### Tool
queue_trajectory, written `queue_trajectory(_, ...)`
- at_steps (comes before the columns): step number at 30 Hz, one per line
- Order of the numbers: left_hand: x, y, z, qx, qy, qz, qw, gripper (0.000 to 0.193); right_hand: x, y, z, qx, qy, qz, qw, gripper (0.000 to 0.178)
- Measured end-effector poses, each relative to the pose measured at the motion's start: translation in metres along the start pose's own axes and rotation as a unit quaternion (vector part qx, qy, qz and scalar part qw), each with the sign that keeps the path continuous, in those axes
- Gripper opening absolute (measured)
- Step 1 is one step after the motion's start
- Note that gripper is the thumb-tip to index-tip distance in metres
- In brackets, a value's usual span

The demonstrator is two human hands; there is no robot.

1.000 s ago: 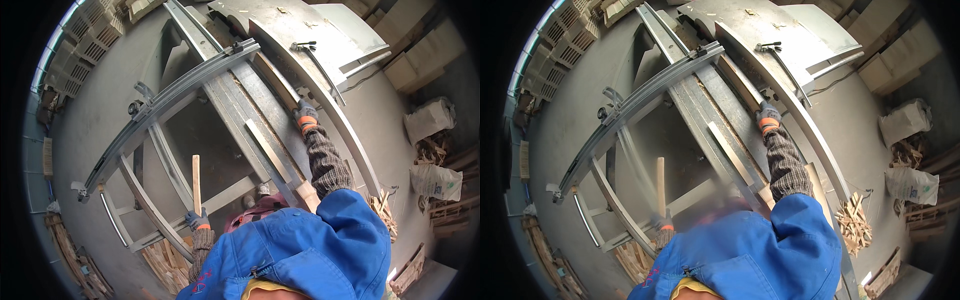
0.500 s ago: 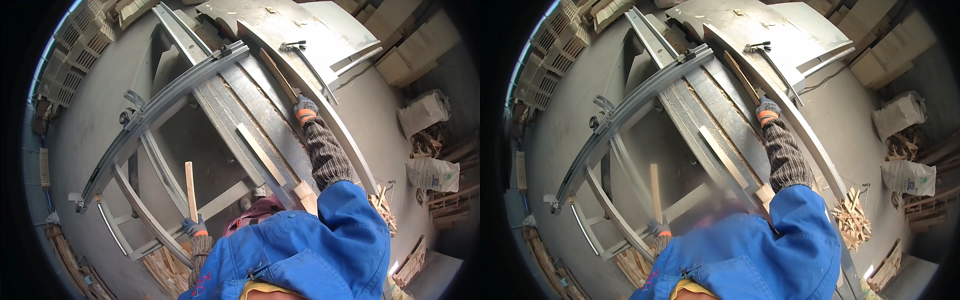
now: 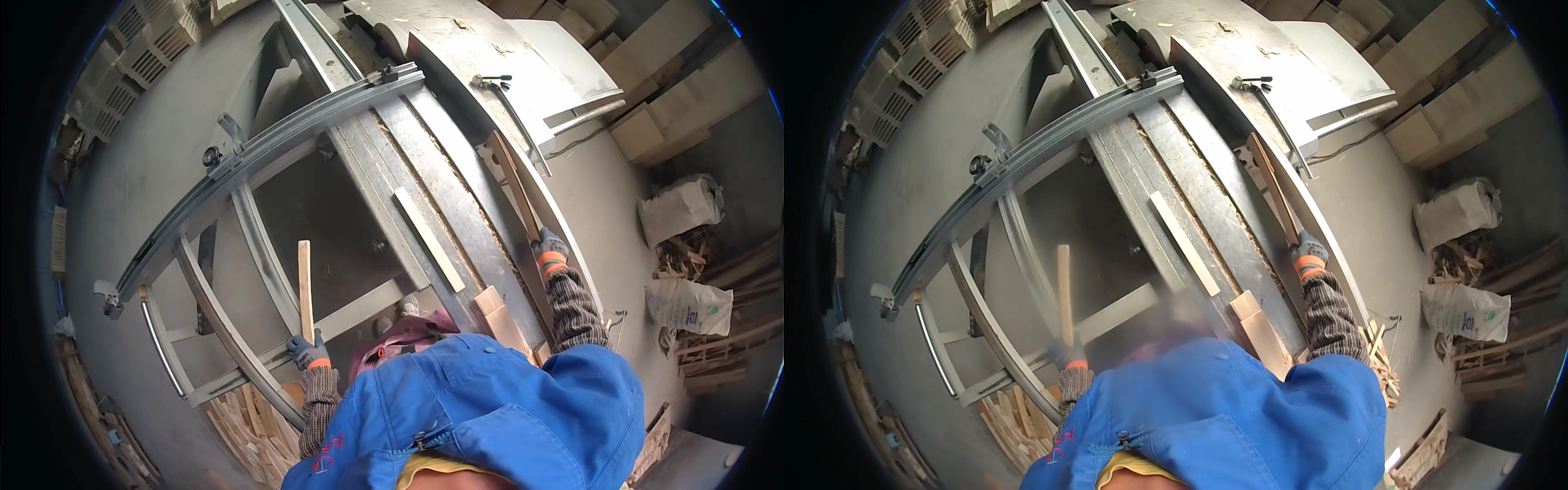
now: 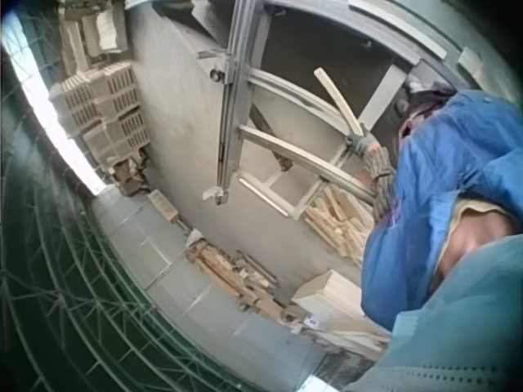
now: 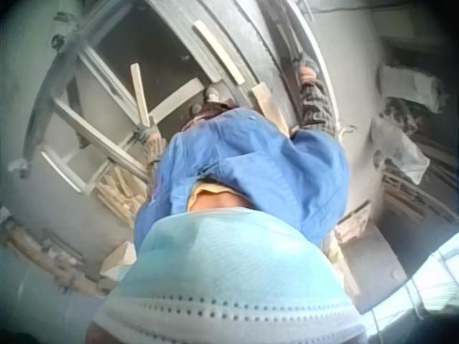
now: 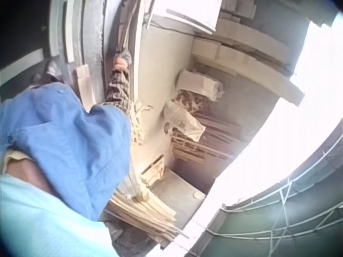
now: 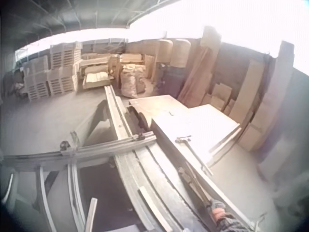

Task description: The person feeds wooden planks into a table saw, cuts them, and stacks the cut pieces on a nearby pallet. The person repeats this process multiple times, handling each plank individually and arranging the cut pieces in a pile.

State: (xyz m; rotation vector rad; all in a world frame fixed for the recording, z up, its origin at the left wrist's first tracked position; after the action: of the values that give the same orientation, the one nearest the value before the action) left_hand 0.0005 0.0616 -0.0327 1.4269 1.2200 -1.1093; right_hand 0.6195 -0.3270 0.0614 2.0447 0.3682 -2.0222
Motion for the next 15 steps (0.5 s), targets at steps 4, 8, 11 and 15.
queue_trajectory(4, -0.009, 0.003, 0.000, 0.011, -0.018, 0.002, 1.000, 0.060, -0.042, 0.020, 0.036, -0.032, 0.059, -0.039, 0.997, 0.034)
queue_trajectory(8, -0.009, -0.004, -0.001, 0.006, -0.011, 0.031, 0.999, 0.061, -0.110, -0.006, 0.035, -0.027, 0.092, -0.109, 0.989, 0.047)
queue_trajectory(11, -0.009, -0.002, 0.001, 0.019, 0.003, 0.049, 0.999, 0.060, -0.164, -0.034, 0.031, -0.060, 0.162, -0.152, 0.973, 0.055)
queue_trajectory(15, -0.060, 0.045, -0.006, 0.104, 0.105, 0.087, 0.985, 0.056, -0.246, -0.058, 0.027, -0.149, 0.306, -0.180, 0.923, 0.037)
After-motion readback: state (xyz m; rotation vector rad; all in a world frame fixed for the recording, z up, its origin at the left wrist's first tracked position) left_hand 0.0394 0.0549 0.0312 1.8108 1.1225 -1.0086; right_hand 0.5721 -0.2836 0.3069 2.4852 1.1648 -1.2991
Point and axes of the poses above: each hand's wrist, its own z-axis away from the middle knuckle, its own x-axis out of the palm, y = z × x, the point moved 8 cm from there along -z, towards the middle knuckle, and after that the axes turned 13 degrees about y, right-handed, at the moved point
